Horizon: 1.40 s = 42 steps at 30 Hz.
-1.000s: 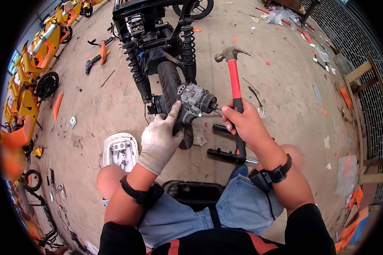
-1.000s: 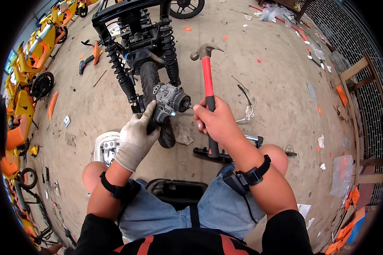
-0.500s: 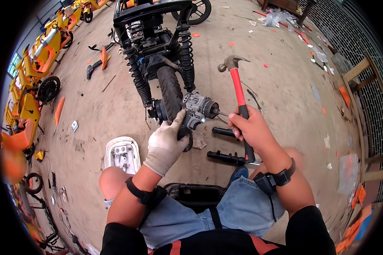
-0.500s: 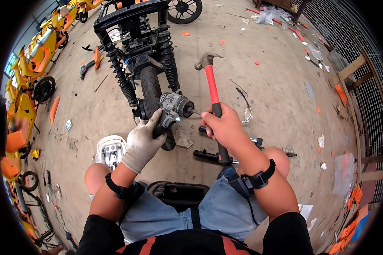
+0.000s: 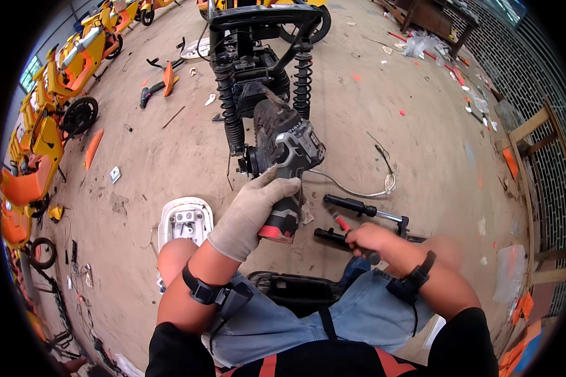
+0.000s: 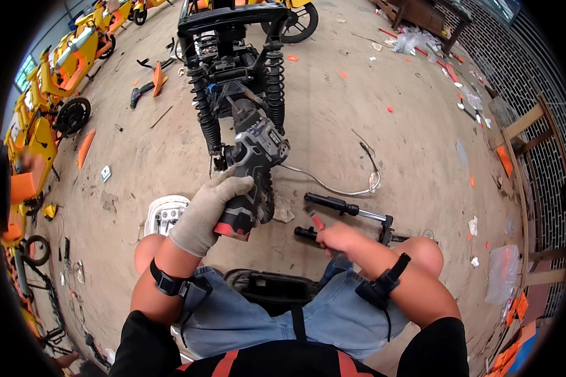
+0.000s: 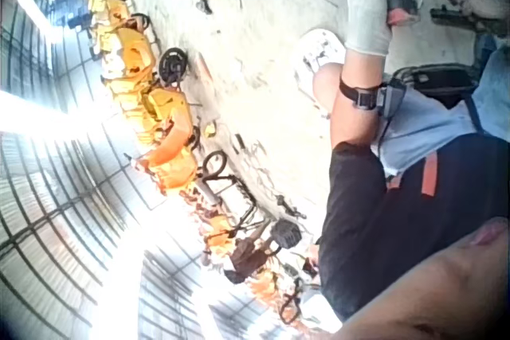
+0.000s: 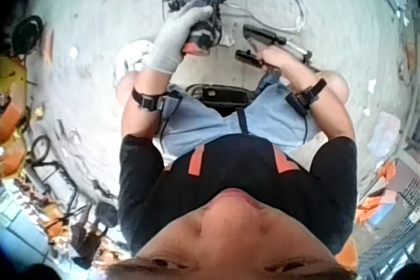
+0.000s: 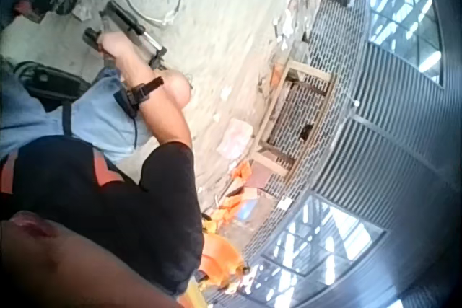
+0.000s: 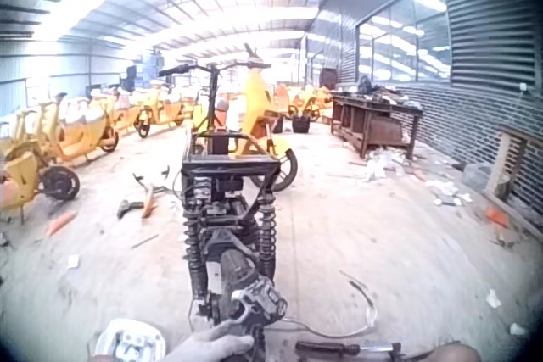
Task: The person sits on the floor in a workshop and assembles a scooter's front fork. They use a cordless impact driver to tighten bolts on the fork assembly and a hammer to tap a component into place.
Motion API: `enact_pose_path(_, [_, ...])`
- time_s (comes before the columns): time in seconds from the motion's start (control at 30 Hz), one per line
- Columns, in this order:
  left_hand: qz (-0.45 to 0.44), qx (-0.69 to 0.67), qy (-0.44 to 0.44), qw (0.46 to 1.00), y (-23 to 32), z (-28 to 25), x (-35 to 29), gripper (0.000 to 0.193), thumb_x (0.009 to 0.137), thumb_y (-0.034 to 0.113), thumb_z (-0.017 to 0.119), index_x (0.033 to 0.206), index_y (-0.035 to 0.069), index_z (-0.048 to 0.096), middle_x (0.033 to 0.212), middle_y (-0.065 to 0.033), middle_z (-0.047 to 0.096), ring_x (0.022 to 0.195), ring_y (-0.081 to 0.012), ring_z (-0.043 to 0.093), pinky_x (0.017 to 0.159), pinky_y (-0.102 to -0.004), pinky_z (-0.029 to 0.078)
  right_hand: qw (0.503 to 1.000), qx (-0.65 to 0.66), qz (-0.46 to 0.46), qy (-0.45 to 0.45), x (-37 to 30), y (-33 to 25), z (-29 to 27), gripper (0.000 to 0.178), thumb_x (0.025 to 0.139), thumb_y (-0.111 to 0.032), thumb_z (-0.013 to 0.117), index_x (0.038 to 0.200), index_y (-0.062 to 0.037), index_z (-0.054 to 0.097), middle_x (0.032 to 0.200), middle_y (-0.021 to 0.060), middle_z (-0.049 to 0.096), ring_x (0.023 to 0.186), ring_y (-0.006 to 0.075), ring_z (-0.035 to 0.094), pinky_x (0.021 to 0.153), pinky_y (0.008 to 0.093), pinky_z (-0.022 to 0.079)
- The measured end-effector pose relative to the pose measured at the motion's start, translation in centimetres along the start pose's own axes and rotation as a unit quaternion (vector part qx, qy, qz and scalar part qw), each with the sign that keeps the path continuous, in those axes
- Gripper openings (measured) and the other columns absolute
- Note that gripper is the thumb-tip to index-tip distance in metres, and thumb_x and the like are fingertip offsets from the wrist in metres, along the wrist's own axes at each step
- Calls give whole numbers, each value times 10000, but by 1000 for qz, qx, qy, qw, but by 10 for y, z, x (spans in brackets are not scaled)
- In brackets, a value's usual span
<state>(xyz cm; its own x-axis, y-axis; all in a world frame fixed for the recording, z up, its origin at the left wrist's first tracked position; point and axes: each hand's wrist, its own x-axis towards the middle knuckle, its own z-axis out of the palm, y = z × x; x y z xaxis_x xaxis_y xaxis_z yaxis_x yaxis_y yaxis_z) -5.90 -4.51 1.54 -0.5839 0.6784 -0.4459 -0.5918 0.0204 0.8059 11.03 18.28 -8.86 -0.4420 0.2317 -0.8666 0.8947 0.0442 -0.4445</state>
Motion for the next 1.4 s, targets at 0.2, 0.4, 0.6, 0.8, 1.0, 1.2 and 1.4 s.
enact_pose_path(0.2, [-10, -7, -4, 1000, -7, -6, -1, 525, 944, 227, 687, 1368, -34, 521, 938, -71, 680, 718, -144, 683, 622, -289, 574, 961, -253, -14, -113, 48, 33, 68, 259, 827, -227, 705, 937, 7, 708, 768, 115, 698, 636, 212, 642, 593, 377, 508])
enact_pose_path(0.4, [-51, -54, 0, 997, -14, -16, 3, 328, 957, 249, 655, 1178, 13, 594, 899, -92, 681, 691, -197, 696, 600, -311, 578, 937, -312, -74, -138, 66, 29, 103, 185, 840, -155, 664, 958, -27, 725, 839, 138, 738, 730, 264, 716, 651, 421, 558])
enact_pose_path(0.6, [-83, -113, 10, 990, -15, -20, 10, 361, 940, 283, 674, 1144, 9, 555, 901, -166, 686, 674, -286, 703, 592, -393, 623, 966, -230, -58, -104, 98, 50, 142, 380, 872, -115, 619, 1242, -31, 629, 874, 124, 711, 690, 199, 680, 611, 365, 553])
enact_pose_path(0.8, [-93, -116, -25, 989, -15, -9, 7, 397, 964, 308, 641, 1183, -6, 536, 928, -191, 683, 689, -305, 708, 616, -400, 622, 951, -140, -87, -263, 57, 60, 142, 465, 961, -205, 622, 1352, 39, 553, 1093, 125, 719, 841, 205, 726, 724, 386, 578])
enact_pose_path(1.0, [-111, -185, -98, 972, -41, 3, 5, 461, 1001, 364, 572, 1224, -39, 554, 1002, -245, 712, 707, -348, 739, 640, -401, 654, 904, 241, -259, -240, 2, 3, 52, 680, 1029, -476, 549, 1527, -48, 374, 1412, 125, 566, 1273, 231, 577, 1054, 378, 468])
enact_pose_path(1.2, [-125, -189, -336, 914, -62, 49, -15, 537, 1023, 351, 483, 1311, -101, 514, 1171, -301, 657, 903, -382, 730, 779, -415, 633, 769, 351, -474, -245, -71, -38, 33, 956, 937, -671, 565, 1582, -34, 262, 1523, 165, 456, 1416, 289, 444, 1185, 451, 353])
enact_pose_path(1.4, [1, 223, -193, 956, -62, 77, -23, 334, 1027, 228, 600, 1171, -72, 626, 967, -102, 706, 869, -131, 688, 784, -270, 565, 758, 385, -502, -159, -95, -20, -2, 782, 952, -357, 623, 1571, -25, 279, 1444, 171, 515, 1397, 342, 463, 1177, 516, 364])
